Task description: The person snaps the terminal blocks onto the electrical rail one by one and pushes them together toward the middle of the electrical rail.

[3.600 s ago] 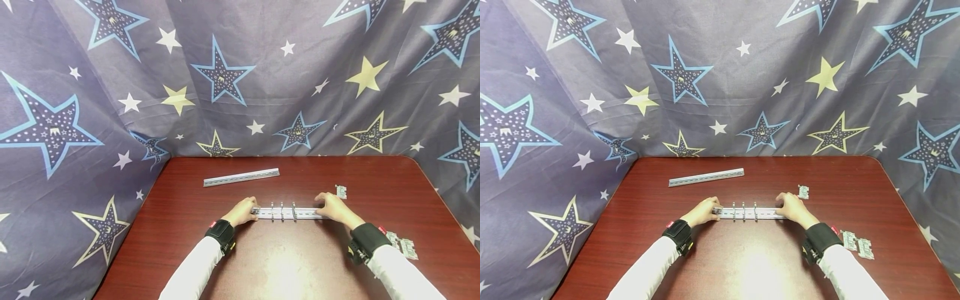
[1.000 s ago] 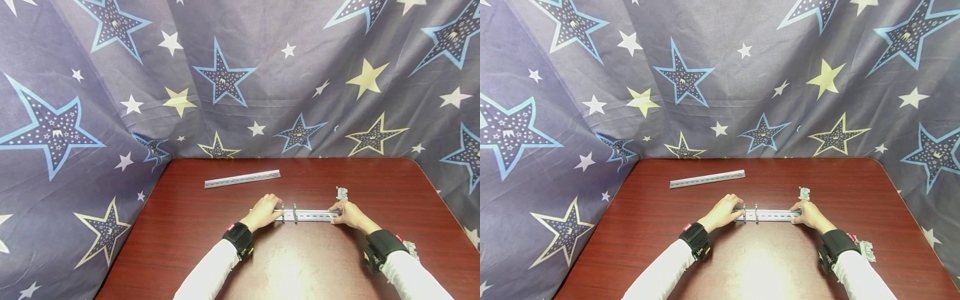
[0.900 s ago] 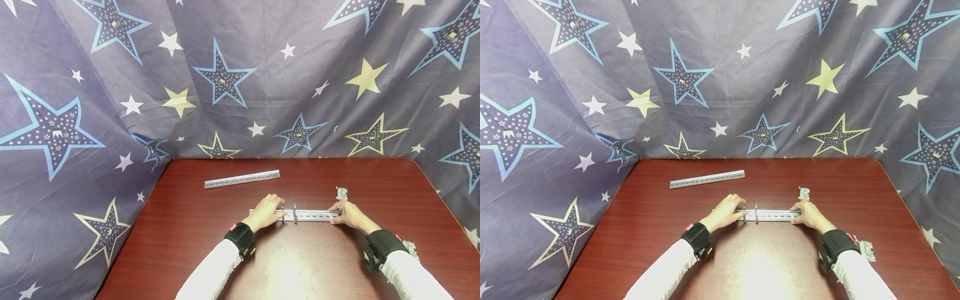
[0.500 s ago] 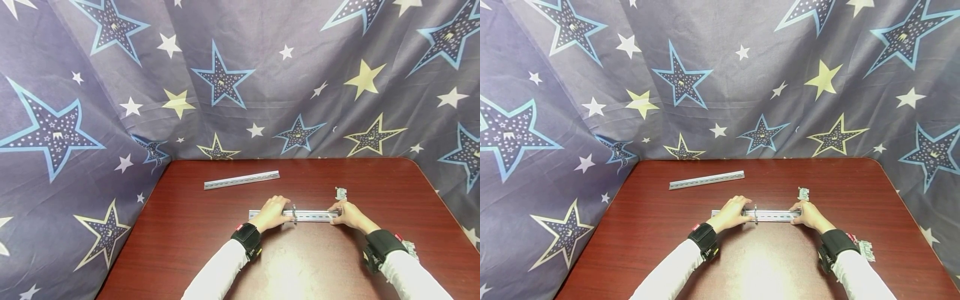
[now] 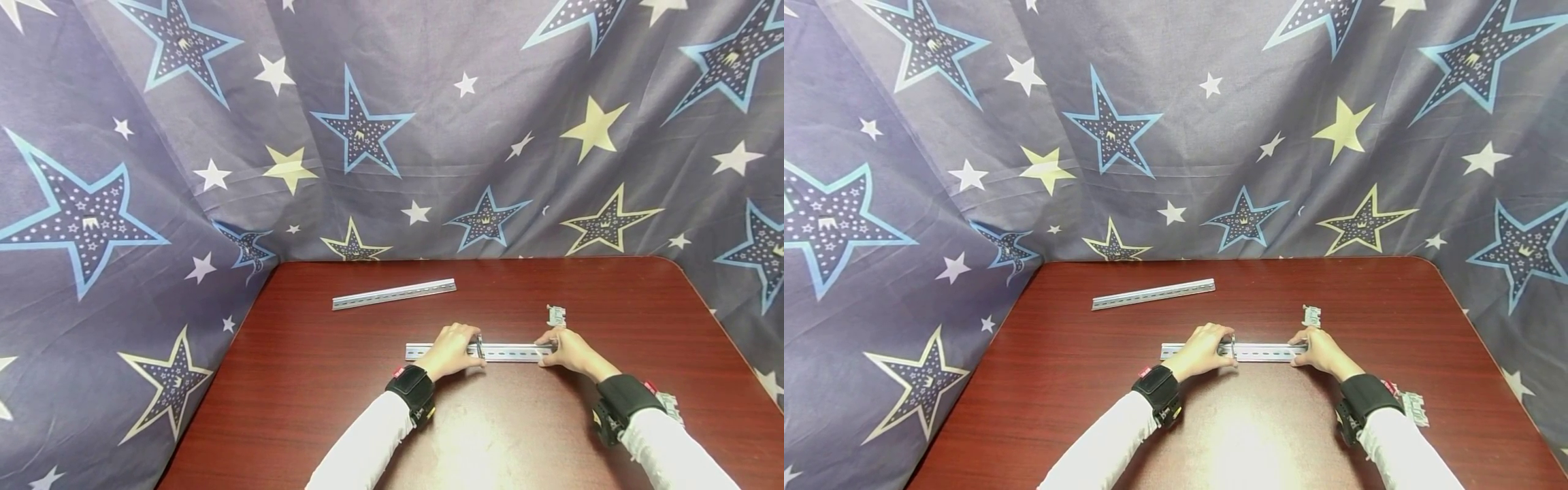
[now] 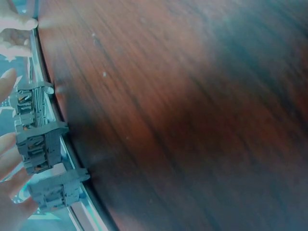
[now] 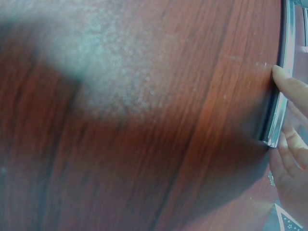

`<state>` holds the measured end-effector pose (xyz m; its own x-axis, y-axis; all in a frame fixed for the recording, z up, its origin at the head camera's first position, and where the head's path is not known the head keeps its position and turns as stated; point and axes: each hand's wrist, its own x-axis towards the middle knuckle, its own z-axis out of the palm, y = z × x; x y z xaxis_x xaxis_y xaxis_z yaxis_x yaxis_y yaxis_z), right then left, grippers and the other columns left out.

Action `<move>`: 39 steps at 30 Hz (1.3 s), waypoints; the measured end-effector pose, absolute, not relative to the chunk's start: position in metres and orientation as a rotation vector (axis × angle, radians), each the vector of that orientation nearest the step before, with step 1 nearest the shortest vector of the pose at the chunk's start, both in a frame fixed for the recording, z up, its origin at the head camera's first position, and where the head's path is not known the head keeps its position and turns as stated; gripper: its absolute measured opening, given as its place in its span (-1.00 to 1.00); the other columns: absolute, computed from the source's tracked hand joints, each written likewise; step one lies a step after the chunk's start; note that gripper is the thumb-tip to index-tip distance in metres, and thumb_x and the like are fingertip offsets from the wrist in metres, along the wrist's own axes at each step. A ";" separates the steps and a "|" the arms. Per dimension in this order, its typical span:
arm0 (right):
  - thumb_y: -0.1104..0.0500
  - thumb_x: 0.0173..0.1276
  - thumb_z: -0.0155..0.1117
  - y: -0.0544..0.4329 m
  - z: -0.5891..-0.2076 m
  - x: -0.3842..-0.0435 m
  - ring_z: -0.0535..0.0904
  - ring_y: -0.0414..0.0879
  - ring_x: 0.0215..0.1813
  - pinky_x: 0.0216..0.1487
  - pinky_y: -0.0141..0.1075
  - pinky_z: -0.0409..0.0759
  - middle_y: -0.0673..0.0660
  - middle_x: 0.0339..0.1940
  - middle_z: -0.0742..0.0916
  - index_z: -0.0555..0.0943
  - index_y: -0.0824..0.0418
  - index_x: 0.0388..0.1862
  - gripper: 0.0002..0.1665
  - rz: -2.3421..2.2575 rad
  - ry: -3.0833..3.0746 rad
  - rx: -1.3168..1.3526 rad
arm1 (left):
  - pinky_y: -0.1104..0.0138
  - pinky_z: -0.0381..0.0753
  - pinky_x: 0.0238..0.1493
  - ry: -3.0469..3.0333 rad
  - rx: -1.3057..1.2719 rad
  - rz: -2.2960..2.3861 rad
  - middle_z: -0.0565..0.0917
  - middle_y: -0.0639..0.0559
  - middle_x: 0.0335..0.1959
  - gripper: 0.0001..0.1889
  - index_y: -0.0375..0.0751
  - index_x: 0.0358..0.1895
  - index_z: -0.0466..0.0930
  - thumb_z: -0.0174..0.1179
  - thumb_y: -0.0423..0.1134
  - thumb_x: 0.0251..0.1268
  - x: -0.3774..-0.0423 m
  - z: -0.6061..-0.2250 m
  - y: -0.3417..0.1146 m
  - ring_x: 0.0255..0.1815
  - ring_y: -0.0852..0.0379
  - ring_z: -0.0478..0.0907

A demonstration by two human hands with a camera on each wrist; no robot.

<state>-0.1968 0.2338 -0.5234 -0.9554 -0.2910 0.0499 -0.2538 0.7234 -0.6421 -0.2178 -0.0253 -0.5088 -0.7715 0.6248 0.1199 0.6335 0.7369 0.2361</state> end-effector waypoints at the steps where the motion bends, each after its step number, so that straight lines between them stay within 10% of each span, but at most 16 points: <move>1: 0.27 -0.30 0.48 0.234 -0.523 -0.197 0.44 -0.02 -0.33 -0.30 -0.21 0.36 0.25 -0.35 0.60 0.63 0.33 -0.40 -0.63 -1.049 2.870 -0.449 | 0.32 0.29 0.02 -2.896 -1.051 -0.414 0.57 0.07 -0.14 -0.39 -0.16 -0.03 0.48 0.31 0.11 -0.19 -0.218 -0.509 -0.025 -0.07 0.13 0.44; 39: 0.03 -0.26 0.49 0.251 -0.544 -0.208 0.44 -0.06 -0.36 -0.36 -0.24 0.38 0.19 -0.36 0.59 0.65 0.20 -0.37 -0.58 -1.224 2.800 -0.595 | 0.39 0.38 -0.09 -2.911 -1.067 -0.432 0.62 0.12 -0.24 -0.53 -0.14 -0.11 0.50 0.30 0.00 -0.13 -0.222 -0.512 -0.007 -0.19 0.18 0.53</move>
<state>-0.2079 0.2506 -0.5444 -0.9266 -0.3549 0.1248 -0.3326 0.6178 -0.7126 -0.2216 -0.0073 -0.5117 -0.7676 0.6323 0.1048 0.6355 0.7295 0.2527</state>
